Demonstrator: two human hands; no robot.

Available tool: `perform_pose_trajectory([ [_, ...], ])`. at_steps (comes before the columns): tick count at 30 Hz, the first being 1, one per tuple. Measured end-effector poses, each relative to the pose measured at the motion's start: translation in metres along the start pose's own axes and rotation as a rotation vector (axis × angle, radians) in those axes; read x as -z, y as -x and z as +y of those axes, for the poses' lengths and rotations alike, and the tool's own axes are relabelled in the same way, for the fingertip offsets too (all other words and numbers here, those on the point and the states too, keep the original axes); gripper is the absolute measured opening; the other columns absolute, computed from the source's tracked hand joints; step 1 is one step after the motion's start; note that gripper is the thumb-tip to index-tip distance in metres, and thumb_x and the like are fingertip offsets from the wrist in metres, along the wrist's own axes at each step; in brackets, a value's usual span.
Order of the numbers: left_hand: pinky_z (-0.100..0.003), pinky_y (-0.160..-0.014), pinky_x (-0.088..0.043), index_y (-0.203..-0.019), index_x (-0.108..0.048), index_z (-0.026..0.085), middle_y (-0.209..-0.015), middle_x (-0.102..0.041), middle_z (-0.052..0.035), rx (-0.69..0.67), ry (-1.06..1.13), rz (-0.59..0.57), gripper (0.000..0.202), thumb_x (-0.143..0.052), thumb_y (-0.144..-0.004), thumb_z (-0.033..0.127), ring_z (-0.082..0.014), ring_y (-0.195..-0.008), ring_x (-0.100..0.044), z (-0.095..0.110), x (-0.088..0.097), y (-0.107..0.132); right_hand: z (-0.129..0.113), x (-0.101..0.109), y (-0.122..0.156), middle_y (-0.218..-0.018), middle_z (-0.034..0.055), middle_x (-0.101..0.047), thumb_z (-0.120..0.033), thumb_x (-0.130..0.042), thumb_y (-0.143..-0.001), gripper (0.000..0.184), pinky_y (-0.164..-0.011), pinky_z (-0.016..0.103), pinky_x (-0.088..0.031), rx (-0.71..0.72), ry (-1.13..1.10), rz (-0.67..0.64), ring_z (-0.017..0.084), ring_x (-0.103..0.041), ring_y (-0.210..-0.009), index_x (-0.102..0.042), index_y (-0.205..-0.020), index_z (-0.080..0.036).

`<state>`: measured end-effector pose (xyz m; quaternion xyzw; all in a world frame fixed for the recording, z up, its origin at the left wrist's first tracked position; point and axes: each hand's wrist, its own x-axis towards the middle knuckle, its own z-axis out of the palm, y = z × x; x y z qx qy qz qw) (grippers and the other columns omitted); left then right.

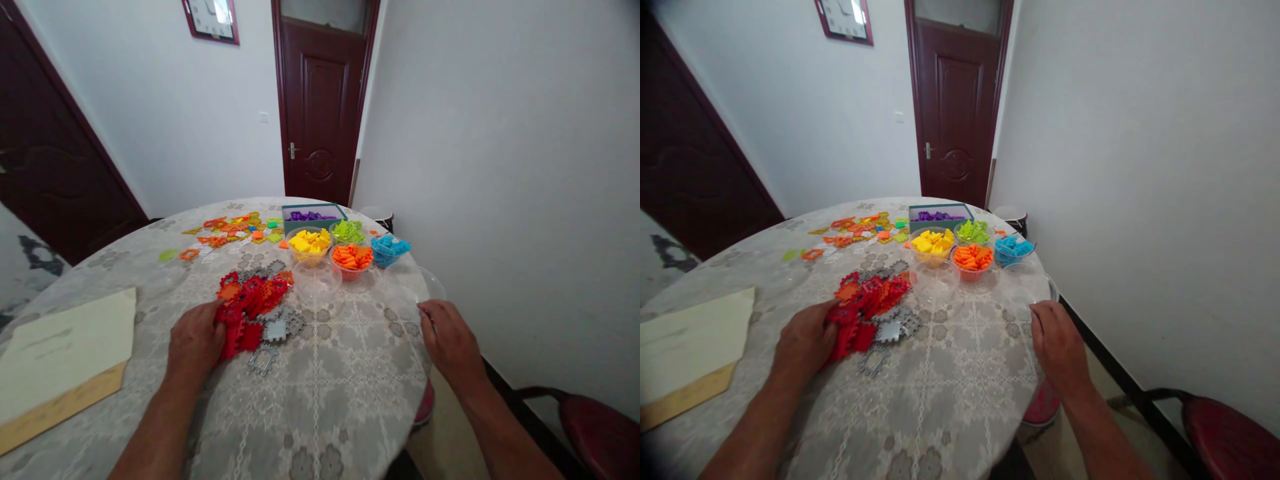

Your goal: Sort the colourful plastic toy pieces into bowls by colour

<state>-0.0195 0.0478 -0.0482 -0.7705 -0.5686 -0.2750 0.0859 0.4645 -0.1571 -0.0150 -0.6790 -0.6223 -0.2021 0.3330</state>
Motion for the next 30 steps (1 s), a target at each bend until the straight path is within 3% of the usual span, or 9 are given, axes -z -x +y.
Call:
perform_pose_trajectory([
  [4, -0.051, -0.111, -0.049, -0.128, -0.064, 0.021, -0.127, -0.071, -0.0141, -0.017, 0.117, 0.062, 0.048, -0.043, -0.085, 0.023, -0.0331, -0.121, -0.065, 0.002, 0.006, 0.001, 0.005, -0.012, -0.002, -0.108, 0.0124, -0.068, -0.025, -0.046, -0.103, 0.02, -0.104, 0.043, -0.051, -0.025, 0.033, -0.055, 0.025, -0.064, -0.105, -0.065, -0.109, -0.019],
  [8, -0.053, -0.115, -0.048, -0.128, -0.061, 0.033, -0.129, -0.071, -0.0044, -0.091, 0.241, 0.093, 0.041, -0.043, -0.091, 0.026, -0.028, -0.124, -0.064, 0.028, 0.017, 0.0, 0.009, -0.014, 0.005, -0.114, 0.0133, -0.067, -0.022, -0.047, -0.099, 0.022, -0.105, 0.042, -0.051, -0.054, 0.09, -0.064, 0.026, -0.064, -0.11, -0.064, -0.113, -0.019],
  [9, -0.053, -0.116, -0.047, -0.129, -0.062, 0.032, -0.133, -0.069, -0.0057, -0.133, 0.257, 0.082, 0.039, -0.046, -0.093, 0.031, -0.0283, -0.126, -0.063, 0.037, 0.019, 0.001, 0.008, -0.012, 0.007, -0.118, 0.0137, -0.066, -0.021, -0.047, -0.098, 0.025, -0.104, 0.042, -0.051, -0.069, 0.108, -0.053, 0.026, -0.064, -0.112, -0.064, -0.116, -0.019],
  [13, -0.059, -0.122, -0.035, -0.13, -0.067, 0.031, -0.141, -0.066, -0.0094, -0.246, 0.189, -0.041, 0.042, -0.059, -0.093, 0.047, -0.0344, -0.139, -0.054, 0.062, 0.016, 0.005, -0.01, 0.004, 0.008, -0.13, 0.0141, -0.062, -0.017, -0.047, -0.094, 0.034, -0.093, 0.039, -0.056, -0.143, 0.16, 0.003, 0.027, -0.065, -0.113, -0.063, -0.123, -0.02],
  [17, -0.067, -0.121, -0.029, -0.127, -0.072, 0.034, -0.143, -0.066, -0.0084, -0.278, 0.12, -0.189, 0.041, -0.065, -0.09, 0.049, -0.0385, -0.142, -0.051, 0.066, 0.006, 0.01, -0.048, 0.007, -0.016, -0.122, 0.0127, -0.066, -0.015, -0.045, -0.095, 0.033, -0.104, 0.041, -0.051, -0.028, -0.035, -0.056, 0.026, -0.065, -0.115, -0.063, -0.122, -0.021],
  [20, -0.064, -0.119, -0.033, -0.121, -0.075, 0.034, -0.14, -0.068, -0.0086, -0.251, 0.135, -0.222, 0.037, -0.065, -0.089, 0.049, -0.0375, -0.136, -0.056, 0.062, 0.007, 0.01, -0.076, -0.014, -0.051, -0.128, 0.014, -0.064, -0.015, -0.044, -0.097, 0.035, -0.104, 0.04, -0.05, 0.006, -0.122, -0.158, 0.026, -0.062, -0.118, -0.063, -0.126, -0.021],
  [24, -0.063, -0.117, -0.033, -0.103, -0.078, 0.03, -0.13, -0.073, -0.0092, -0.187, 0.102, -0.234, 0.027, -0.065, -0.089, 0.049, -0.0367, -0.13, -0.059, 0.053, 0.017, 0.009, -0.095, -0.061, -0.094, -0.129, 0.0169, -0.062, -0.016, -0.046, -0.1, 0.027, -0.092, 0.034, -0.052, -0.067, 0.063, -0.362, 0.026, -0.063, -0.112, -0.064, -0.121, -0.017],
  [27, -0.062, -0.114, -0.036, -0.098, -0.077, 0.027, -0.126, -0.074, -0.0114, -0.13, 0.057, -0.242, 0.025, -0.063, -0.09, 0.048, -0.0367, -0.125, -0.061, 0.049, 0.023, 0.011, -0.097, -0.09, -0.109, -0.121, 0.0171, -0.064, -0.016, -0.047, -0.101, 0.024, -0.084, 0.03, -0.05, -0.117, 0.218, -0.465, 0.024, -0.066, -0.103, -0.064, -0.119, -0.014],
  [30, -0.062, -0.114, -0.035, -0.101, -0.076, 0.026, -0.125, -0.074, -0.0124, -0.086, 0.058, -0.21, 0.023, -0.064, -0.09, 0.043, -0.0371, -0.125, -0.06, 0.047, 0.022, 0.012, -0.094, -0.105, -0.111, -0.117, 0.017, -0.065, -0.017, -0.047, -0.103, 0.023, -0.08, 0.029, -0.047, -0.127, 0.285, -0.482, 0.024, -0.067, -0.101, -0.061, -0.121, -0.013],
])
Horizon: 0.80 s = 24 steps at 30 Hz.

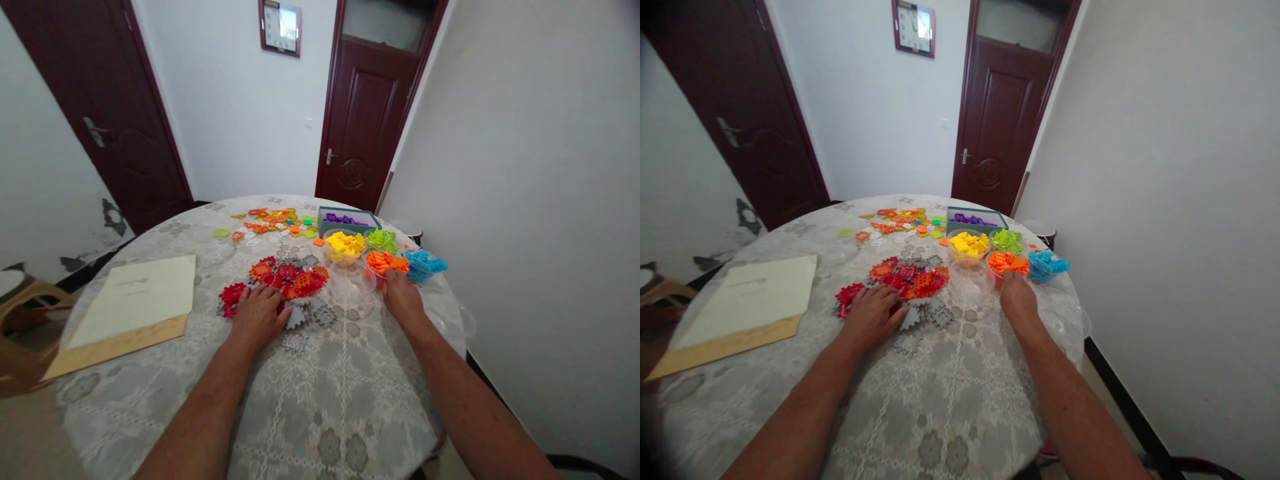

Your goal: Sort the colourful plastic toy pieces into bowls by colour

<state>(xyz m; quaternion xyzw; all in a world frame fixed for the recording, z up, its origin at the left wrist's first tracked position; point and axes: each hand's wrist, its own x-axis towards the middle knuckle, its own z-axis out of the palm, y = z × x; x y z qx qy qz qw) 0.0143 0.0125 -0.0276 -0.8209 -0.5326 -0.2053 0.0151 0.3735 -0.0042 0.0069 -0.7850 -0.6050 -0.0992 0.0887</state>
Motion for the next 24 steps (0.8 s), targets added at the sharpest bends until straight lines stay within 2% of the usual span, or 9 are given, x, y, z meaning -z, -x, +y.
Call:
perform_pose_trajectory([
  [5, -0.064, -0.117, -0.031, -0.12, -0.072, 0.027, -0.13, -0.071, -0.0143, 0.085, 0.042, 0.112, 0.033, -0.063, -0.092, 0.042, -0.038, -0.13, -0.057, 0.001, -0.01, -0.001, 0.005, -0.008, -0.006, -0.115, 0.0165, -0.066, -0.02, -0.051, -0.102, 0.019, -0.077, 0.029, -0.045, -0.05, 0.013, 0.028, 0.024, -0.067, -0.1, -0.06, -0.116, -0.012],
  [7, -0.066, -0.116, -0.03, -0.123, -0.071, 0.026, -0.133, -0.069, -0.016, 0.099, 0.05, 0.124, 0.036, -0.063, -0.093, 0.044, -0.0398, -0.133, -0.054, 0.003, -0.012, -0.001, 0.006, -0.01, -0.009, -0.115, 0.0166, -0.066, -0.021, -0.053, -0.101, 0.017, -0.076, 0.03, -0.045, -0.058, 0.025, 0.027, 0.024, -0.067, -0.1, -0.061, -0.113, -0.011],
  [16, -0.072, -0.118, -0.025, -0.122, -0.072, 0.031, -0.138, -0.066, -0.0126, -0.052, 0.052, 0.059, 0.031, -0.062, -0.095, 0.043, -0.039, -0.139, -0.049, 0.02, -0.012, 0.003, 0.011, -0.02, -0.015, -0.104, 0.0159, -0.07, -0.023, -0.054, -0.101, 0.017, -0.07, 0.03, -0.041, -0.1, 0.023, 0.04, 0.024, -0.067, -0.095, -0.063, -0.107, -0.01],
  [19, -0.074, -0.116, -0.025, -0.121, -0.072, 0.032, -0.134, -0.068, -0.0118, -0.076, 0.066, 0.04, 0.03, -0.059, -0.097, 0.045, -0.0391, -0.136, -0.051, 0.02, -0.012, 0.005, 0.014, -0.017, -0.016, -0.103, 0.0166, -0.071, -0.024, -0.055, -0.101, 0.018, -0.071, 0.031, -0.042, -0.1, 0.02, 0.034, 0.024, -0.067, -0.095, -0.065, -0.105, -0.01],
  [24, -0.074, -0.116, -0.025, -0.11, -0.076, 0.029, -0.127, -0.069, -0.0121, -0.098, 0.059, 0.038, 0.026, -0.059, -0.097, 0.045, -0.0387, -0.133, -0.053, 0.019, -0.012, 0.005, 0.013, -0.002, -0.015, -0.108, 0.0182, -0.071, -0.024, -0.055, -0.101, 0.017, -0.073, 0.032, -0.043, -0.087, 0.047, 0.077, 0.025, -0.068, -0.097, -0.065, -0.105, -0.01],
])
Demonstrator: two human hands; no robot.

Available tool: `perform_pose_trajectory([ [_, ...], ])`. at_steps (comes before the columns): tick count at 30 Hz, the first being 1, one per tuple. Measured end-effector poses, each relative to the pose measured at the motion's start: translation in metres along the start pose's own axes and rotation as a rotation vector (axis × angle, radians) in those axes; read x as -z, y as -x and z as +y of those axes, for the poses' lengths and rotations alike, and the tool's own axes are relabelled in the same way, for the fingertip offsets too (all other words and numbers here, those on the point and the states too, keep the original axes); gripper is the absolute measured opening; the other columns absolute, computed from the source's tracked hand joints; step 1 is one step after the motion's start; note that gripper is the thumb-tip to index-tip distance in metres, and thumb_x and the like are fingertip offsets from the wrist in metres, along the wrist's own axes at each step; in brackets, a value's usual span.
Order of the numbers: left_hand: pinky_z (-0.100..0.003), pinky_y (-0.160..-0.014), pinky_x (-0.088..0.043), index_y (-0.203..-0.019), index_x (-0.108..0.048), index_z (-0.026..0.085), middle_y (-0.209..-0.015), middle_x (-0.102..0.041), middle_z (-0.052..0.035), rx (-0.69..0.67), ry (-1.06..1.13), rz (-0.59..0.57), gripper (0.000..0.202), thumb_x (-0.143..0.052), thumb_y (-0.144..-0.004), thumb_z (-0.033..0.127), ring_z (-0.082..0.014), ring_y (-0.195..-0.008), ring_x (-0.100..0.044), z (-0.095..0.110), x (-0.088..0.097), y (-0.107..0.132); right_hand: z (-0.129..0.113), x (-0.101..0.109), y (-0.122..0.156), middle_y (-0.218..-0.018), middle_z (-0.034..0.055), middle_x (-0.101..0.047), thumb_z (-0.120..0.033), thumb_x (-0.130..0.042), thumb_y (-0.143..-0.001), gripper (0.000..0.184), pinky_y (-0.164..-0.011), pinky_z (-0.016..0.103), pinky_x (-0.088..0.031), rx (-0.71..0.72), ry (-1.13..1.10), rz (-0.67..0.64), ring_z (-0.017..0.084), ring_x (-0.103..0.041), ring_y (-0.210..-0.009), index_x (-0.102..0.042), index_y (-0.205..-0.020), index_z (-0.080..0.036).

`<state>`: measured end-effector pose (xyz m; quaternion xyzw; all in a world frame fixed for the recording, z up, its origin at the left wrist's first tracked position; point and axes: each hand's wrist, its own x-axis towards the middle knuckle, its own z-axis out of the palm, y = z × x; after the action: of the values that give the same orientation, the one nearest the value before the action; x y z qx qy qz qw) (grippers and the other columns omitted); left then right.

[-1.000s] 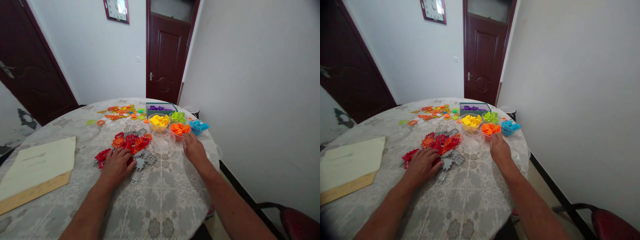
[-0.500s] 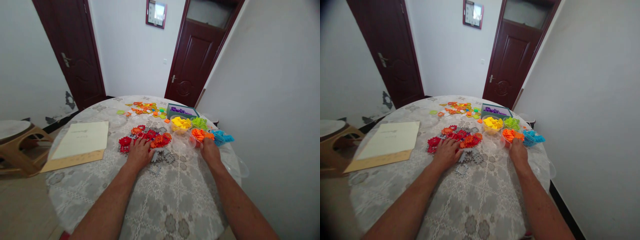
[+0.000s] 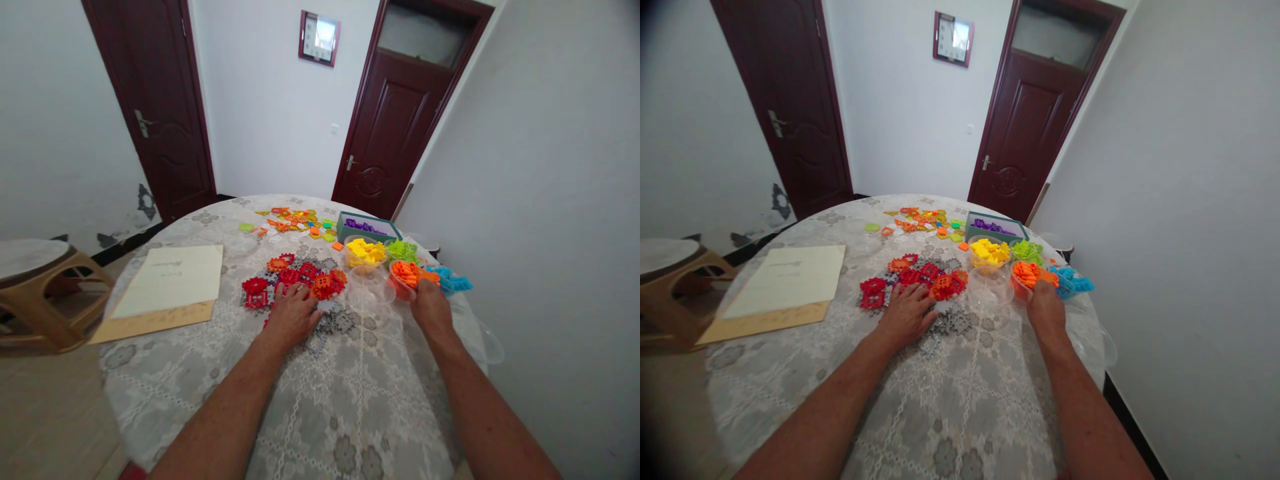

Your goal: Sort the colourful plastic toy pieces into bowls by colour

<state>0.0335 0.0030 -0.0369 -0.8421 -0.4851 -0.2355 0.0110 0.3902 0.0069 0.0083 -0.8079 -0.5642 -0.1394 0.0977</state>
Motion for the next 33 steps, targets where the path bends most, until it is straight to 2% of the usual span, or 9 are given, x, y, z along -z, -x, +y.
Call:
perform_pose_trajectory([
  [6, -0.069, -0.115, -0.03, -0.105, -0.076, 0.028, -0.124, -0.072, -0.0108, 0.006, 0.007, 0.024, 0.022, -0.06, -0.098, 0.042, -0.036, -0.131, -0.056, 0.001, 0.004, -0.002, 0.001, 0.03, 0.003, -0.107, 0.018, -0.069, -0.028, -0.057, -0.102, 0.02, -0.068, 0.032, -0.041, 0.014, 0.065, 0.078, 0.026, -0.066, -0.095, -0.062, -0.107, -0.01],
  [11, -0.056, -0.113, -0.04, -0.117, -0.072, 0.023, -0.125, -0.072, -0.012, 0.093, 0.022, 0.204, 0.027, -0.055, -0.099, 0.033, -0.0311, -0.125, -0.061, -0.011, 0.01, -0.007, 0.0, 0.074, 0.014, -0.102, 0.0128, -0.066, -0.029, -0.057, -0.101, 0.013, -0.063, 0.03, -0.035, 0.106, 0.058, 0.267, 0.023, -0.06, -0.084, -0.058, -0.1, -0.016],
  [15, -0.051, -0.111, -0.044, -0.123, -0.068, 0.018, -0.126, -0.071, -0.0154, 0.228, 0.06, 0.384, 0.037, -0.04, -0.104, 0.032, -0.0297, -0.122, -0.062, -0.031, 0.013, -0.011, -0.023, 0.114, 0.028, -0.088, 0.0073, -0.061, -0.03, -0.058, -0.098, 0.015, -0.065, 0.03, -0.036, 0.304, -0.129, 0.462, 0.021, -0.053, -0.076, -0.053, -0.088, -0.021],
  [18, -0.048, -0.114, -0.044, -0.125, -0.067, 0.014, -0.125, -0.071, -0.0158, 0.34, 0.155, 0.49, 0.048, -0.029, -0.107, 0.038, -0.0284, -0.122, -0.063, -0.047, 0.015, -0.012, -0.058, 0.133, 0.041, -0.084, 0.0057, -0.059, -0.032, -0.057, -0.099, 0.018, -0.066, 0.03, -0.036, 0.427, -0.318, 0.488, 0.02, -0.051, -0.074, -0.052, -0.085, -0.021],
  [21, -0.046, -0.117, -0.043, -0.125, -0.068, 0.014, -0.129, -0.071, -0.0153, 0.496, 0.307, 0.592, 0.057, -0.024, -0.107, 0.044, -0.0274, -0.127, -0.061, -0.06, 0.02, -0.01, -0.102, 0.133, 0.053, -0.084, 0.0053, -0.061, -0.028, -0.058, -0.098, 0.016, -0.067, 0.029, -0.038, 0.494, -0.486, 0.388, 0.018, -0.052, -0.074, -0.054, -0.085, -0.021],
  [25, -0.044, -0.115, -0.045, -0.123, -0.07, 0.015, -0.133, -0.072, -0.013, 0.76, 0.576, 0.674, 0.062, -0.021, -0.106, 0.048, -0.026, -0.129, -0.062, -0.078, 0.03, -0.003, -0.162, 0.107, 0.067, -0.08, 0.0028, -0.065, -0.024, -0.064, -0.093, 0.013, -0.068, 0.029, -0.043, 0.464, -0.813, 0.12, 0.016, -0.058, -0.072, -0.058, -0.083, -0.02],
  [27, -0.044, -0.11, -0.048, -0.124, -0.07, 0.013, -0.13, -0.073, -0.0141, 0.86, 0.672, 0.693, 0.072, -0.012, -0.106, 0.051, -0.0264, -0.124, -0.065, -0.086, 0.035, 0.0, -0.187, 0.087, 0.07, -0.076, 0.0006, -0.067, -0.026, -0.066, -0.091, 0.012, -0.066, 0.027, -0.048, 0.345, -1.085, -0.119, 0.015, -0.063, -0.07, -0.06, -0.083, -0.02],
  [30, -0.047, -0.103, -0.053, -0.125, -0.069, 0.008, -0.126, -0.074, -0.0185, 0.918, 0.707, 0.682, 0.085, -0.002, -0.105, 0.056, -0.0281, -0.116, -0.068, -0.095, 0.037, 0.003, -0.213, 0.054, 0.07, -0.071, -0.0015, -0.068, -0.028, -0.068, -0.089, 0.013, -0.059, 0.024, -0.055, 0.032, -1.558, -0.522, 0.015, -0.069, -0.063, -0.059, -0.088, -0.02],
  [33, -0.049, -0.102, -0.052, -0.115, -0.074, 0.01, -0.118, -0.077, -0.0189, 0.927, 0.706, 0.619, 0.079, -0.012, -0.104, 0.058, -0.0303, -0.111, -0.071, -0.096, 0.031, 0.001, -0.222, 0.027, 0.069, -0.07, -0.0011, -0.068, -0.024, -0.072, -0.087, 0.016, -0.053, 0.022, -0.057, -0.219, -1.87, -0.743, 0.014, -0.07, -0.057, -0.058, -0.088, -0.018],
])
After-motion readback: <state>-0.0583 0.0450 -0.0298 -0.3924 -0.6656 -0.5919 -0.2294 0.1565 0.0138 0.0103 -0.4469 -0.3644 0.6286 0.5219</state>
